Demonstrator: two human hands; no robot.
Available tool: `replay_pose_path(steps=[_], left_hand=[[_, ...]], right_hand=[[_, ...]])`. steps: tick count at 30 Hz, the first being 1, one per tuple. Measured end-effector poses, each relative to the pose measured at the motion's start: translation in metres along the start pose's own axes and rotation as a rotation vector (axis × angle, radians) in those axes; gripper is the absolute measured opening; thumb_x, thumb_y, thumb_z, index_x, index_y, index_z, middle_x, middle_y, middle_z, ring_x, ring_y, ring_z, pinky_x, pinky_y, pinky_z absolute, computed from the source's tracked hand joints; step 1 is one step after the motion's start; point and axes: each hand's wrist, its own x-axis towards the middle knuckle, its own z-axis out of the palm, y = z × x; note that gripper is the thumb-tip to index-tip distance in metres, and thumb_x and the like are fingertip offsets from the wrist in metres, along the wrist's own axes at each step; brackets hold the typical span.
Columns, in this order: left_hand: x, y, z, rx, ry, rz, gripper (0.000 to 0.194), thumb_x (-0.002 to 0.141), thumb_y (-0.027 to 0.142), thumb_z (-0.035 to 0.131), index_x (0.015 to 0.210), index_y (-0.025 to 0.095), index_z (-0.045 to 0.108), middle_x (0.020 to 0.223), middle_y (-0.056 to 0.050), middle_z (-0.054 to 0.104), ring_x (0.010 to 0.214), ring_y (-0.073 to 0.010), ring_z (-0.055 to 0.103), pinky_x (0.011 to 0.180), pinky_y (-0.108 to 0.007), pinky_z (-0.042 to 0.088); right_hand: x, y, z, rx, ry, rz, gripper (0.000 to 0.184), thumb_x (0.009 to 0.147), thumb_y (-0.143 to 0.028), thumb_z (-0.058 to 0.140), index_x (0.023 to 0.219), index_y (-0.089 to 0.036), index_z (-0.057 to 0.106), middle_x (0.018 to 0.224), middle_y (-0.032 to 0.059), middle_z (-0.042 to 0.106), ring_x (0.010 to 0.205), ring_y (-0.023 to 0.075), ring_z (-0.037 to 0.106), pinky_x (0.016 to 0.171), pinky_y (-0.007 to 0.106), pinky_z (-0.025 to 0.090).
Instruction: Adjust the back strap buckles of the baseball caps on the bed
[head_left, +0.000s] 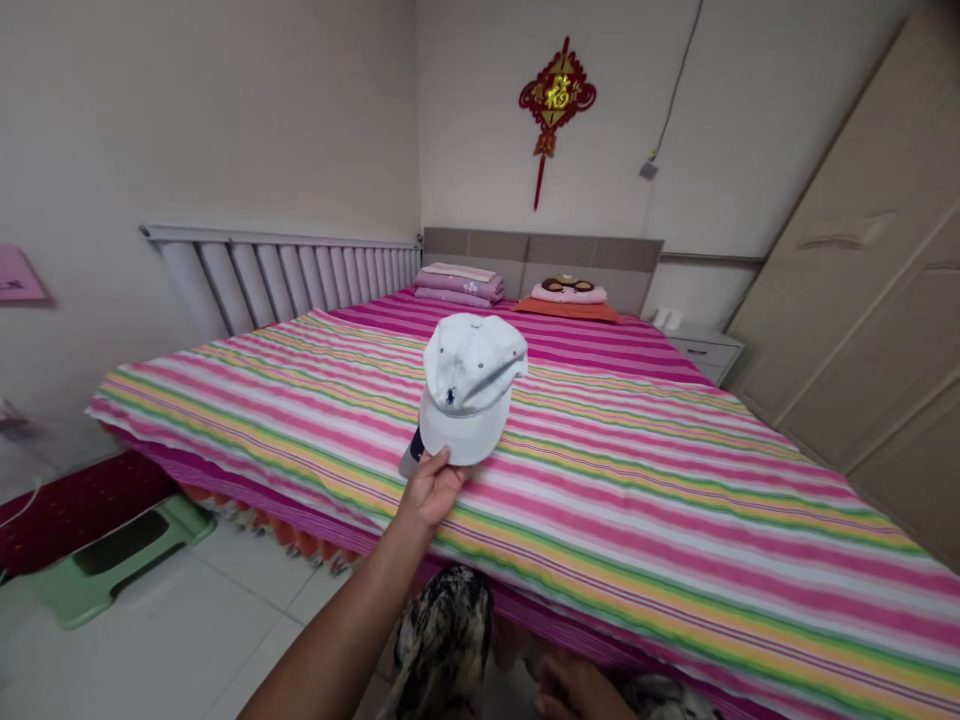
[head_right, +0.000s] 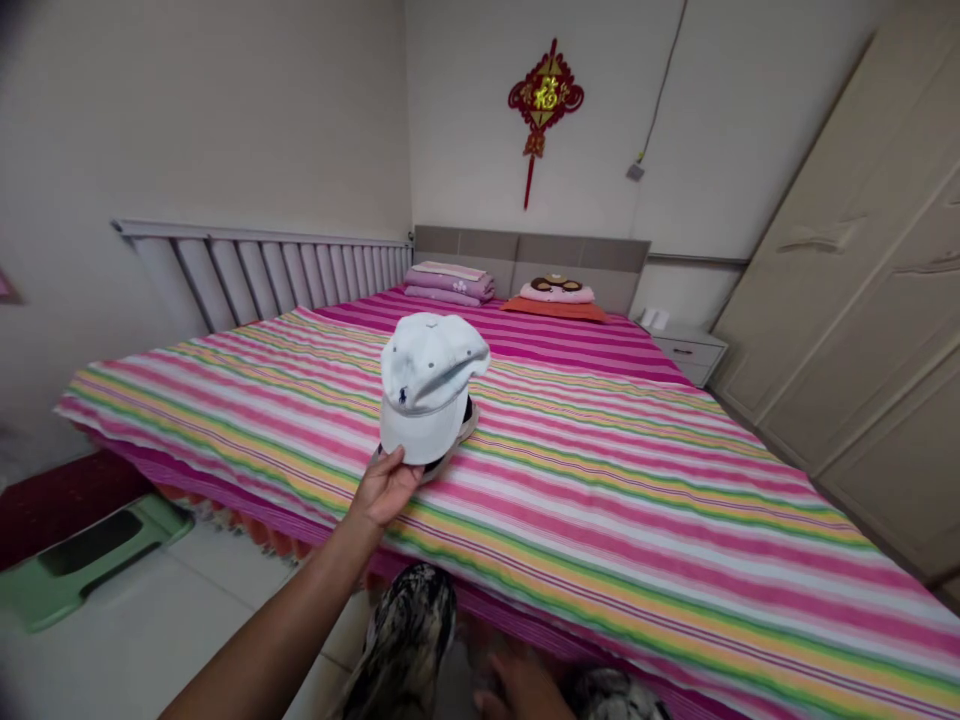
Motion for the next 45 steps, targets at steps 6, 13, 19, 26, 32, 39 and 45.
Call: replay_pose_path(steps=[6, 13, 19, 26, 32, 39, 45], left_hand=[[-0.07, -0.064, -0.048, -0.044, -0.149, -0.365, 0.041, 0.072, 0.004, 0.054, 0.108, 0.022, 0.059, 0.091, -0.002, 0.069, 0.09, -0.0155, 0.062, 0.087, -0.03, 0.043], [-0.15, -0.094, -0.11, 0.088, -0.302, -0.785, 0.044, 0.065, 0.007, 0.055, 0.107, 0.012, 0.061, 0.105, -0.012, 0.064, 0.101, -0.028, 0.056, 0.085, -0.039, 0.04], [-0.147, -0.089, -0.123, 0.048, -0.284, -0.802, 0.037, 0.074, 0.029, 0.053, 0.107, 0.012, 0.061, 0.108, -0.014, 0.062, 0.105, -0.0288, 0.053, 0.089, -0.041, 0.036], [-0.111, -0.079, -0.105, -0.001, -0.319, -0.694, 0.048, 0.08, 0.052, 0.043, 0.104, 0.015, 0.062, 0.104, -0.011, 0.064, 0.113, -0.0252, 0.048, 0.099, -0.039, 0.025], [-0.096, -0.071, -0.086, -0.003, -0.446, -0.771, 0.057, 0.069, 0.055, 0.056, 0.109, 0.015, 0.06, 0.116, -0.011, 0.058, 0.123, -0.0289, 0.036, 0.103, -0.042, 0.018], [-0.09, -0.062, -0.038, 0.044, -0.492, -0.73, 0.056, 0.063, 0.041, 0.066, 0.112, 0.014, 0.058, 0.112, -0.012, 0.061, 0.117, -0.0308, 0.043, 0.1, -0.043, 0.021], [-0.087, -0.052, -0.004, 0.128, -0.328, -0.642, 0.048, 0.051, 0.049, 0.071, 0.081, 0.012, 0.067, 0.071, -0.008, 0.067, 0.085, -0.0281, 0.06, 0.083, -0.04, 0.038]], right_hand=[[0.012, -0.042, -0.032, 0.793, 0.191, -0.094, 0.065, 0.061, -0.063, 0.06, 0.111, -0.022, 0.052, 0.107, 0.012, 0.061, 0.098, 0.0265, 0.056, 0.084, 0.039, 0.041], [0.004, -0.059, -0.035, 1.416, 0.394, -0.06, 0.051, 0.069, -0.039, 0.066, 0.117, -0.027, 0.053, 0.109, 0.0073, 0.064, 0.099, 0.0239, 0.058, 0.089, 0.041, 0.041], [0.0, -0.044, -0.026, 1.539, 0.431, 0.036, 0.038, 0.066, -0.046, 0.066, 0.098, -0.025, 0.066, 0.103, 0.0058, 0.067, 0.105, 0.0283, 0.055, 0.093, 0.046, 0.04], [-0.014, -0.029, -0.028, 1.309, 0.5, -0.082, 0.04, 0.07, -0.047, 0.062, 0.105, -0.028, 0.063, 0.103, 0.0047, 0.067, 0.108, 0.0282, 0.053, 0.094, 0.045, 0.04], [-0.033, -0.041, -0.032, 1.214, 0.541, -0.124, 0.035, 0.065, -0.039, 0.069, 0.097, -0.024, 0.066, 0.093, 0.0073, 0.07, 0.101, 0.0289, 0.058, 0.092, 0.044, 0.04], [-0.051, -0.036, -0.039, 1.256, 0.467, -0.091, 0.045, 0.059, -0.036, 0.073, 0.101, -0.021, 0.064, 0.093, 0.0106, 0.07, 0.096, 0.0319, 0.06, 0.087, 0.047, 0.042], [-0.064, -0.055, -0.054, 1.245, 0.36, -0.141, 0.043, 0.052, -0.033, 0.076, 0.092, -0.019, 0.068, 0.085, 0.0122, 0.071, 0.093, 0.0331, 0.061, 0.086, 0.047, 0.041]])
